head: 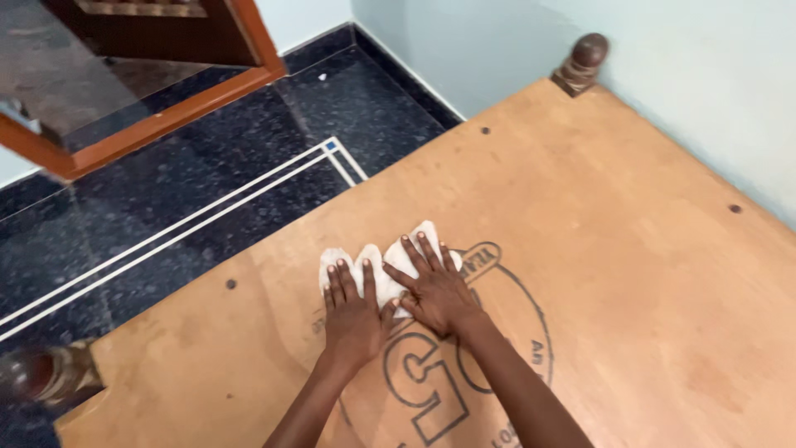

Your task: The person wipes a wooden surface with a white cloth, moving the cloth in circular and back-and-forth motions across the tabletop. The person gathers small debris into a pile while continuing to wipe the surface.

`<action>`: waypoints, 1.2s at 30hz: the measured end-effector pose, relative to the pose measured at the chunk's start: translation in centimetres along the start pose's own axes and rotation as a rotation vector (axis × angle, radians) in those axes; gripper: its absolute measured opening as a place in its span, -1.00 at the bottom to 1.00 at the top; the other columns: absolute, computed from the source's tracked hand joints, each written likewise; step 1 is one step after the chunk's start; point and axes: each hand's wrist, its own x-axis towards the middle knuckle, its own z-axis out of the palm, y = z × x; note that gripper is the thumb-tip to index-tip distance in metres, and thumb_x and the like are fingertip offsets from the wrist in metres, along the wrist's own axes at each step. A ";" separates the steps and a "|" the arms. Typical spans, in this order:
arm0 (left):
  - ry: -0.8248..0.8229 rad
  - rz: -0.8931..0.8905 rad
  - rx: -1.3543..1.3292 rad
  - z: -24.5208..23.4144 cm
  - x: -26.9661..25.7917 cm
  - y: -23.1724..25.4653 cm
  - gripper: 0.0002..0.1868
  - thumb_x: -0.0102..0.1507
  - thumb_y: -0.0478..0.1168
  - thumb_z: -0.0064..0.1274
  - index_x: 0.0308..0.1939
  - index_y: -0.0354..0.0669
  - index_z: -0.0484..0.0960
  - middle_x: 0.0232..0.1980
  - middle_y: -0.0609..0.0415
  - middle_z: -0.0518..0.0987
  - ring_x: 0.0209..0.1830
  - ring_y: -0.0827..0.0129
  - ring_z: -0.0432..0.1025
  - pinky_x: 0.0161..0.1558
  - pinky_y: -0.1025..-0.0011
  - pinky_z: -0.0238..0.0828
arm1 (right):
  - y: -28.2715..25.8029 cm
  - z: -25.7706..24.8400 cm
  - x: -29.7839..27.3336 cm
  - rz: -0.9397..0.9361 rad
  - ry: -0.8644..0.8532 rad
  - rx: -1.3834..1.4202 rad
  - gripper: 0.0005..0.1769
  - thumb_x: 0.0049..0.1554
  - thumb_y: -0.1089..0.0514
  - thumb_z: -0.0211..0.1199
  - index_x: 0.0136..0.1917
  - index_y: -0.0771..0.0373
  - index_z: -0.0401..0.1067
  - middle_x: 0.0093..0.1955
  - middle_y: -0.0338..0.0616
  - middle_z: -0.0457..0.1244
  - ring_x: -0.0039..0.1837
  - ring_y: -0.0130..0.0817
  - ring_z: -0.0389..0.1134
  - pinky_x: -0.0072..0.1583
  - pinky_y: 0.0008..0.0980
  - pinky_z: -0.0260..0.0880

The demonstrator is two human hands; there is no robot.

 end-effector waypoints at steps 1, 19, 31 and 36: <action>-0.043 0.032 -0.001 -0.1 -0.2 1.3 -0.07 0.35 0.26 -0.20 0.55 -0.30 -0.09 0.53 -0.63 -0.13 0.56 -0.45 -0.27 0.44 -0.16 -0.34 | 1.1 -0.3 -0.9 0.013 -0.012 -0.012 -0.23 0.09 -0.13 0.13 0.57 -0.31 0.09 0.71 -0.09 -0.31 0.69 0.09 -0.44 0.56 0.24 -0.49; -0.238 0.540 -0.002 9.9 5.8 35.7 0.00 0.30 0.28 -0.12 0.61 -0.19 -0.12 0.59 -0.58 -0.18 0.62 -0.39 -0.36 0.50 -0.18 -0.43 | 33.7 -2.1 -20.8 0.416 0.296 -0.133 -0.34 0.16 0.18 -0.03 0.53 -0.03 0.18 0.69 0.04 -0.17 0.66 0.09 -0.20 0.51 0.19 -0.15; -0.348 0.713 0.164 17.1 5.9 59.9 -0.03 0.27 0.43 -0.16 0.64 0.25 -0.14 0.68 -0.34 -0.31 0.67 -0.22 -0.43 0.51 -0.15 -0.45 | 49.0 -3.6 -42.5 0.986 0.277 -0.163 -0.34 0.26 0.23 -0.15 0.60 -0.12 0.12 0.70 0.12 -0.16 0.67 0.25 -0.20 0.52 0.30 -0.16; -0.379 0.736 0.132 17.0 3.3 62.5 -0.06 0.26 0.47 -0.19 0.63 0.35 -0.09 0.67 -0.36 -0.34 0.67 -0.24 -0.49 0.52 -0.16 -0.52 | 45.4 -1.8 -47.6 1.076 0.479 -0.185 -0.27 0.16 0.20 0.00 0.61 -0.05 0.21 0.68 0.25 -0.08 0.66 0.40 -0.14 0.53 0.38 -0.10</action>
